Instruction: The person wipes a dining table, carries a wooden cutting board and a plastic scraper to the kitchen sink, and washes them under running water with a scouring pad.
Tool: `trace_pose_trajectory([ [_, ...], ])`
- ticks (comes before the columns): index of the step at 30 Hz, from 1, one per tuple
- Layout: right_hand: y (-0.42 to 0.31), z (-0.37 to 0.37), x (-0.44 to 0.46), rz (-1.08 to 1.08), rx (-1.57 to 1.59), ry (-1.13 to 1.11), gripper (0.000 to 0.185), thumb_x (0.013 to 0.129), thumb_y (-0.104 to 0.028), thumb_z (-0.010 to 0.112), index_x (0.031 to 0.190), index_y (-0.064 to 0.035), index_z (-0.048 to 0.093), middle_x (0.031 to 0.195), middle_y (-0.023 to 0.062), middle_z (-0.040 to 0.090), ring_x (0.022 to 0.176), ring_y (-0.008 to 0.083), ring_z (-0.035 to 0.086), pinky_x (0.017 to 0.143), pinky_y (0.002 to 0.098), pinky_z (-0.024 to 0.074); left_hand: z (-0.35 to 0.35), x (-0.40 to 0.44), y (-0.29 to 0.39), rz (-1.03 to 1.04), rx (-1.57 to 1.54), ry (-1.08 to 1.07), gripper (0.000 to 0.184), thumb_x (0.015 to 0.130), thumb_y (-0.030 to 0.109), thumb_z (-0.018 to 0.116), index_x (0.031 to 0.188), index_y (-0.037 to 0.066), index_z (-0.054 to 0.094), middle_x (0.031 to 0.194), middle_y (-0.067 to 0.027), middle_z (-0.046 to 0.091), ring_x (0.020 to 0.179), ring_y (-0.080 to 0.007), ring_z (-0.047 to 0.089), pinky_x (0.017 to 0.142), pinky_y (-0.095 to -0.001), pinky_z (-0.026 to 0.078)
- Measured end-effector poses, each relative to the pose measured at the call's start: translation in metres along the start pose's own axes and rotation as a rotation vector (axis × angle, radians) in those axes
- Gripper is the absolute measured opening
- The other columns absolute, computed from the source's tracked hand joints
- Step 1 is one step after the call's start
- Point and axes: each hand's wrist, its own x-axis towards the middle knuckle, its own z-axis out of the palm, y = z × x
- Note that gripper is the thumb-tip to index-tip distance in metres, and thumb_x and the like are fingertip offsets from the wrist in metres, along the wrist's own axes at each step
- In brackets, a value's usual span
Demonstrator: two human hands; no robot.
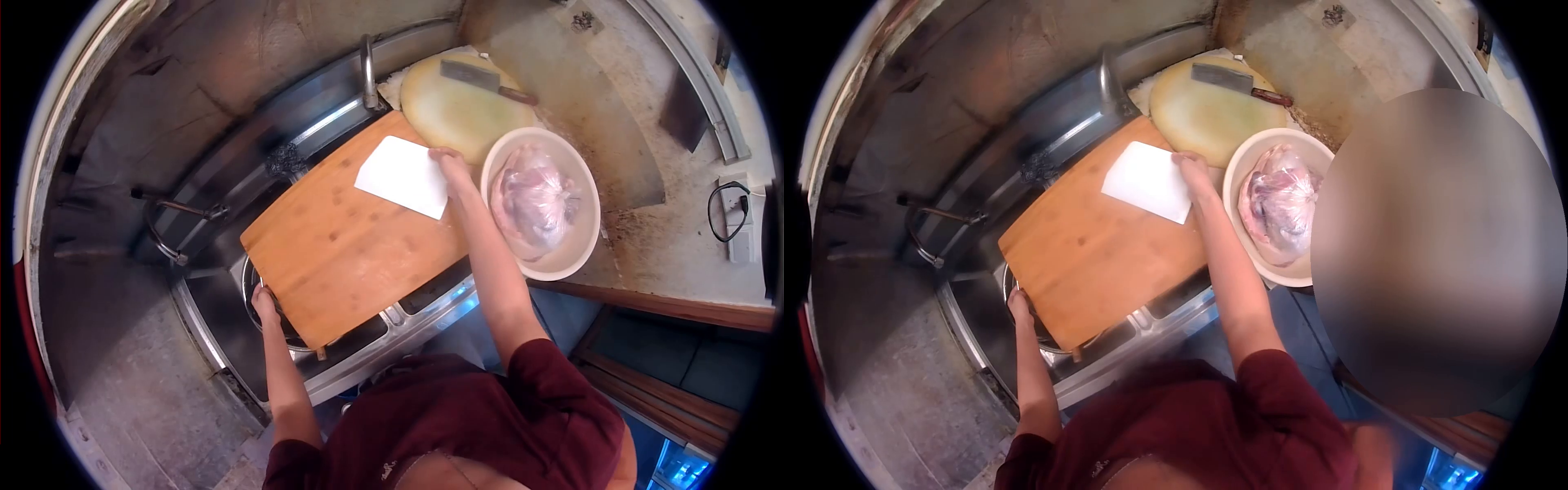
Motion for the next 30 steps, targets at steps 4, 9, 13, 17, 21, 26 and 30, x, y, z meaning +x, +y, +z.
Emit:
trace_pose_trajectory([
  [4, -0.021, 0.009, 0.012, -0.005, -0.016, -0.087, 0.019, 0.075, -0.016, 0.055, 0.087, -0.0013, 0.057, 0.075, 0.0066, 0.056, 0.069, 0.0162, 0.052, 0.064, 0.0296, 0.0416, -0.002, -0.004, 0.002, 0.004, -0.022, 0.031, 0.027, 0.072, 0.0, 0.037, 0.089, -0.002, 0.057, 0.08, -0.0046, 0.058, 0.07, -0.0112, 0.052, 0.064, -0.0207, 0.039],
  [9, -0.005, 0.008, 0.036, -0.031, -0.06, -0.136, 0.02, 0.074, -0.016, 0.053, 0.088, -0.0017, 0.057, 0.078, 0.008, 0.056, 0.071, 0.0171, 0.051, 0.066, 0.03, 0.041, -0.004, -0.012, 0.015, 0.047, -0.006, 0.049, 0.027, 0.073, 0.001, 0.038, 0.091, -0.002, 0.058, 0.082, -0.0046, 0.059, 0.074, -0.0107, 0.052, 0.067, -0.0198, 0.038],
  [13, 0.003, 0.014, 0.054, -0.012, -0.041, -0.181, 0.02, 0.071, -0.014, 0.055, 0.085, -0.0007, 0.059, 0.071, 0.0043, 0.055, 0.061, 0.0139, 0.048, 0.056, 0.0271, 0.041, 0.003, -0.033, 0.007, 0.063, -0.089, 0.226, 0.019, 0.076, 0.007, 0.045, 0.086, 0.0, 0.06, 0.065, 0.0032, 0.052, 0.056, -0.0049, 0.041, 0.049, -0.0191, 0.03],
  [17, 0.007, 0.017, 0.065, 0.075, 0.02, -0.331, 0.022, 0.072, -0.011, 0.055, 0.09, 0.0024, 0.058, 0.079, 0.0076, 0.057, 0.07, 0.0167, 0.052, 0.064, 0.0281, 0.0428, -0.004, -0.049, -0.014, 0.014, -0.084, 0.292, 0.019, 0.074, 0.008, 0.046, 0.083, -0.001, 0.06, 0.068, -0.0003, 0.056, 0.06, -0.0079, 0.047, 0.055, -0.0204, 0.036],
  [21, 0.011, 0.028, 0.071, 0.105, -0.07, -0.373, 0.021, 0.077, -0.012, 0.053, 0.091, 0.0034, 0.056, 0.084, 0.0097, 0.057, 0.073, 0.0184, 0.053, 0.067, 0.0303, 0.043, -0.002, -0.062, -0.028, 0.033, -0.026, 0.413, 0.023, 0.074, 0.011, 0.047, 0.089, 0.002, 0.061, 0.072, -0.0024, 0.058, 0.065, -0.0099, 0.05, 0.061, -0.0222, 0.038],
  [26, 0.015, 0.029, 0.079, 0.145, -0.108, -0.385, 0.023, 0.079, -0.013, 0.051, 0.094, 0.0044, 0.054, 0.086, 0.0113, 0.057, 0.076, 0.0201, 0.053, 0.07, 0.0319, 0.0428, 0.007, -0.077, -0.02, -0.029, -0.008, 0.488, 0.025, 0.076, 0.017, 0.048, 0.093, 0.005, 0.061, 0.074, -0.0033, 0.059, 0.069, -0.0112, 0.052, 0.065, -0.0235, 0.039],
  [30, 0.024, 0.03, 0.093, 0.149, -0.172, -0.433, 0.025, 0.081, -0.014, 0.049, 0.097, 0.004, 0.053, 0.092, 0.012, 0.056, 0.081, 0.0219, 0.054, 0.072, 0.034, 0.0434, 0.007, -0.069, -0.028, -0.103, 0.179, 0.581, 0.034, 0.076, 0.032, 0.046, 0.101, 0.013, 0.058, 0.099, -0.0118, 0.059, 0.096, -0.025, 0.054, 0.082, -0.0317, 0.039],
])
